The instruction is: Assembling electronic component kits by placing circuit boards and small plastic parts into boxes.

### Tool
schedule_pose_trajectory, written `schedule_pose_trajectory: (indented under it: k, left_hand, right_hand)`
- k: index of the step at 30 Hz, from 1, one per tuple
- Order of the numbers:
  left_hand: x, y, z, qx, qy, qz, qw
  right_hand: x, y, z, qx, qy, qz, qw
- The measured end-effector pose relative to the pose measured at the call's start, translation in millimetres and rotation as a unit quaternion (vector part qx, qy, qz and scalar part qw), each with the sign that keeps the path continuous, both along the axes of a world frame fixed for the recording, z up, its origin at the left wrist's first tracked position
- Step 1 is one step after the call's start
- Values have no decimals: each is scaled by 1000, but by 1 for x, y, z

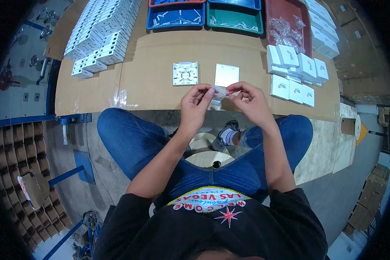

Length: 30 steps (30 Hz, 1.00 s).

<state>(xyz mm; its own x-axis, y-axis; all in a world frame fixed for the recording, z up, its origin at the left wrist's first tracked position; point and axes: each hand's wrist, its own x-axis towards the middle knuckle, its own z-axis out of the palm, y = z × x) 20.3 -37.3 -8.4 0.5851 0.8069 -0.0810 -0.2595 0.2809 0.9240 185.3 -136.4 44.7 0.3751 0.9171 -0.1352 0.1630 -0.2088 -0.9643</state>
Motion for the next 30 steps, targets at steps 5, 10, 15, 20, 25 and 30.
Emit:
schedule_pose_trajectory:
  k: [5, 10, 15, 20, 25, 30]
  left_hand:
    - [1, -1, 5, -9, 21, 1, 1000]
    - [3, -2, 2, 12, 7, -5, 1000]
    - [2, -2, 1, -5, -5, 3, 1000]
    - [5, -3, 4, -9, 2, -4, 1000]
    - [3, -1, 2, -16, 7, 1, 1000]
    - [2, -1, 0, -11, 10, -2, 1000]
  right_hand:
    - [-6, 4, -13, 1, 17, -6, 1000]
    - [-9, 8, -16, 49, 90, -67, 993]
    - [-7, 7, -14, -7, 144, -74, 987]
    - [-7, 9, -30, 55, 73, -90, 992]
    - [-7, 9, -25, -7, 178, -91, 980]
    - [-12, 11, -12, -16, 203, -85, 975]
